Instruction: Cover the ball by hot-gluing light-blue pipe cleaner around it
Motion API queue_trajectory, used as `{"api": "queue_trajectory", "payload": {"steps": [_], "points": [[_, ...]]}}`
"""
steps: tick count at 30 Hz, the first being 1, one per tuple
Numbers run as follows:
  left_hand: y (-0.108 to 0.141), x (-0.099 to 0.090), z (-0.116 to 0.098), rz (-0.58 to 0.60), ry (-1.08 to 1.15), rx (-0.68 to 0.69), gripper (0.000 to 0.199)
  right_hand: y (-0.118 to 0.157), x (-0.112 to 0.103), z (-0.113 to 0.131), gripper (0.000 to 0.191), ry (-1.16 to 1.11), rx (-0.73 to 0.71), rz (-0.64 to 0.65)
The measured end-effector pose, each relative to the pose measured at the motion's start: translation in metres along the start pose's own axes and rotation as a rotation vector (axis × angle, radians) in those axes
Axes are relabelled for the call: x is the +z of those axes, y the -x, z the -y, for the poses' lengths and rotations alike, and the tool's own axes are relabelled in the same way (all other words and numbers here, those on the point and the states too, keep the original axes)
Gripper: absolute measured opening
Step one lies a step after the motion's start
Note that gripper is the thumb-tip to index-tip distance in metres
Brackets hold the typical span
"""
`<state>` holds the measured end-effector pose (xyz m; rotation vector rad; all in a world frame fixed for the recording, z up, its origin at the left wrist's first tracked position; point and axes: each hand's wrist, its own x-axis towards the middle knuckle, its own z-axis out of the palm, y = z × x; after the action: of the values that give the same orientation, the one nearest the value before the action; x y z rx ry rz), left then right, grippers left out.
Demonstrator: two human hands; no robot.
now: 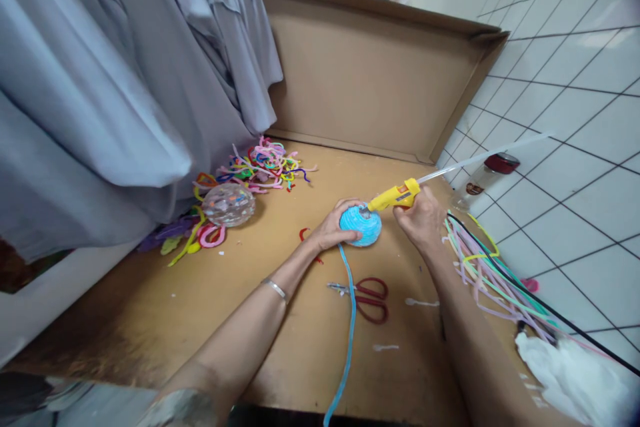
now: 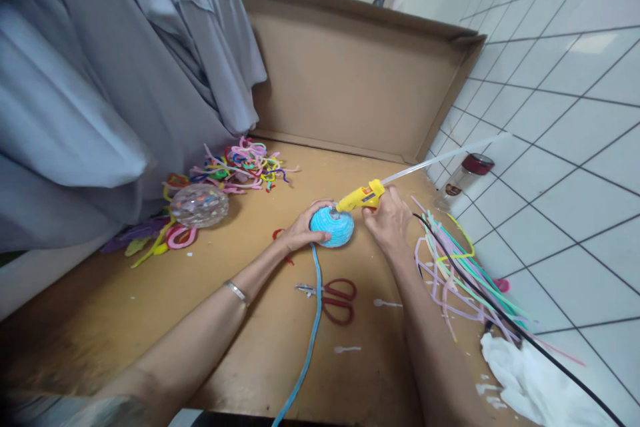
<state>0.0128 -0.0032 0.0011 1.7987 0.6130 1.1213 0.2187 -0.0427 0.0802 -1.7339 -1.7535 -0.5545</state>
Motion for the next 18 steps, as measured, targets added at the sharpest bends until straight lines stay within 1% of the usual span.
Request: {"api": "queue_trajectory", "payload": {"steps": [4,10,18], "points": [[0.0000,-0.0002,-0.0013,0.003,-0.009,0.010,0.072,0.0004,-0.0010,0.0021,0.031,-0.002,0.013,0.017],[-0.0003,-0.0001,-0.0023,0.007,-0.011,0.016,0.071,0.0010,-0.0005,0.0014,0.029,0.029,0.001,0.013],[0.0003,-0.0001,-0.0064,0.019,0.000,-0.007,0.071,-0.0003,-0.0026,0.0007,0.019,0.057,0.025,0.048]]}}
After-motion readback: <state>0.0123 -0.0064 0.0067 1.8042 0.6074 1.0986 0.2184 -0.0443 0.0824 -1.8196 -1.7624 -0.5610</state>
